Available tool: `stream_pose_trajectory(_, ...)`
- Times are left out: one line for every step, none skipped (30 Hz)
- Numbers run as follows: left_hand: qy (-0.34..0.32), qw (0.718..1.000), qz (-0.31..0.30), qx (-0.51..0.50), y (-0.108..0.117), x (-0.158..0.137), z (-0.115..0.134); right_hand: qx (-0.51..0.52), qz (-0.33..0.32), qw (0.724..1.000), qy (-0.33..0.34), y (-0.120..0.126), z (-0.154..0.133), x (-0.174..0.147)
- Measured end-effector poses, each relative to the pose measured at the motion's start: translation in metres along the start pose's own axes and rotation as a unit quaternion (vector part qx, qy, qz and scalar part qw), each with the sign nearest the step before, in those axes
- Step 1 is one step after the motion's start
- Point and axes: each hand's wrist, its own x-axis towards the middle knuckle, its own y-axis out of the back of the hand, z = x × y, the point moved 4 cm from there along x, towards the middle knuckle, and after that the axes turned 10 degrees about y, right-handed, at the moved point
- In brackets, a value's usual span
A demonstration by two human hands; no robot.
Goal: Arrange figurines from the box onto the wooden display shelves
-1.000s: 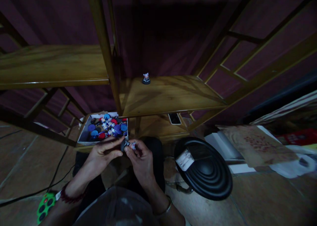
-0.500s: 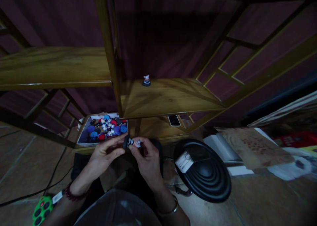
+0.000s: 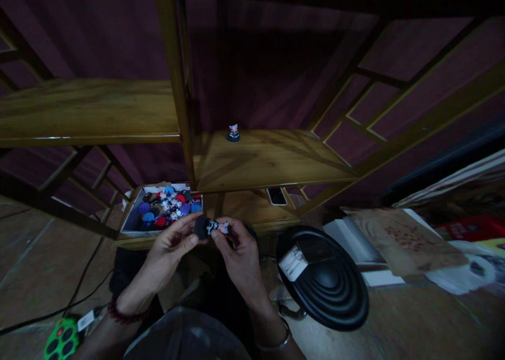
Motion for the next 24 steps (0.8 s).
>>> stream_pose_trajectory(0.001, 1.0, 0.003, -0.005, 0.0, 0.0, 0.001, -0.001, -0.002, 1.0, 0.002, 0.0, -0.001, 0.0)
stream_pose_trajectory(0.002, 1.0, 0.005, -0.008, 0.001, 0.0, 0.001, -0.004, -0.004, 1.0, 0.004, 0.0, -0.002, 0.0)
stream_pose_trajectory(0.003, 1.0, 0.004, -0.009, 0.001, 0.0, 0.001, -0.007, -0.004, 1.0, 0.007, -0.001, -0.002, 0.0)
stream_pose_trajectory(0.004, 1.0, 0.001, -0.01, 0.002, 0.0, 0.0, -0.013, -0.005, 1.0, 0.01, -0.001, -0.002, 0.0)
stream_pose_trajectory(0.005, 1.0, -0.002, -0.011, 0.002, 0.0, 0.0, -0.018, -0.005, 1.0, 0.013, -0.001, -0.002, 0.0)
stream_pose_trajectory(0.007, 1.0, -0.006, -0.012, 0.003, 0.0, -0.001, -0.023, -0.006, 1.0, 0.015, -0.001, -0.002, 0.0)
stream_pose_trajectory(0.009, 1.0, -0.009, -0.014, 0.004, 0.0, -0.002, -0.028, -0.006, 0.999, 0.018, -0.002, -0.002, 0.0)
stream_pose_trajectory(0.011, 1.0, -0.01, -0.018, 0.005, -0.001, -0.003, -0.032, -0.006, 0.999, 0.022, -0.003, -0.002, 0.0)
stream_pose_trajectory(0.012, 1.0, -0.008, -0.023, 0.006, -0.001, -0.004, -0.036, -0.007, 0.999, 0.025, -0.003, -0.002, 0.0)
stream_pose_trajectory(0.013, 0.999, -0.006, -0.028, 0.007, -0.001, -0.004, -0.039, -0.008, 0.999, 0.028, -0.004, -0.002, 0.0)
stream_pose_trajectory(0.015, 0.999, -0.003, -0.034, 0.008, -0.002, -0.005, -0.042, -0.01, 0.999, 0.031, -0.005, -0.002, 0.0)
stream_pose_trajectory(0.016, 0.999, 0.0, -0.039, 0.008, -0.002, -0.005, -0.045, -0.011, 0.998, 0.032, -0.006, -0.003, 0.0)
stream_pose_trajectory(0.017, 0.999, 0.003, -0.043, 0.009, -0.002, -0.004, -0.049, -0.014, 0.998, 0.032, -0.008, -0.003, 0.0)
stream_pose_trajectory(0.018, 0.999, 0.005, -0.047, 0.009, -0.003, -0.004, -0.052, -0.016, 0.998, 0.03, -0.009, -0.003, 0.0)
stream_pose_trajectory(0.019, 0.999, 0.006, -0.049, 0.01, -0.003, -0.004, -0.055, -0.017, 0.998, 0.029, -0.011, -0.002, -0.001)
stream_pose_trajectory(0.02, 0.999, 0.008, -0.05, 0.01, -0.003, -0.004, -0.057, -0.019, 0.998, 0.029, -0.012, -0.002, -0.001)
stream_pose_trajectory(0.022, 0.998, 0.009, -0.05, 0.011, -0.003, -0.004, -0.058, -0.021, 0.998, 0.03, -0.013, -0.001, -0.001)
stream_pose_trajectory(0.023, 0.998, 0.011, -0.049, 0.012, -0.002, -0.004, -0.058, -0.023, 0.998, 0.031, -0.015, -0.001, -0.002)
stream_pose_trajectory(0.024, 0.998, 0.012, -0.049, 0.013, -0.002, -0.004, -0.057, -0.026, 0.998, 0.031, -0.016, 0.0, -0.002)
stream_pose_trajectory(0.025, 0.998, 0.012, -0.048, 0.015, -0.001, -0.005, -0.055, -0.029, 0.998, 0.031, -0.017, 0.001, -0.002)
stream_pose_trajectory(0.025, 0.999, 0.011, -0.046, 0.016, -0.001, -0.006, -0.054, -0.033, 0.998, 0.028, -0.018, 0.003, -0.003)
stream_pose_trajectory(0.025, 0.999, 0.008, -0.045, 0.018, -0.001, -0.007, -0.052, -0.035, 0.998, 0.024, -0.019, 0.004, -0.003)
stream_pose_trajectory(0.025, 0.999, 0.003, -0.042, 0.019, 0.0, -0.008, -0.05, -0.036, 0.998, 0.019, -0.02, 0.005, -0.003)
stream_pose_trajectory(0.024, 0.999, -0.002, -0.04, 0.021, 0.0, -0.008, -0.05, -0.036, 0.998, 0.016, -0.02, 0.006, -0.004)
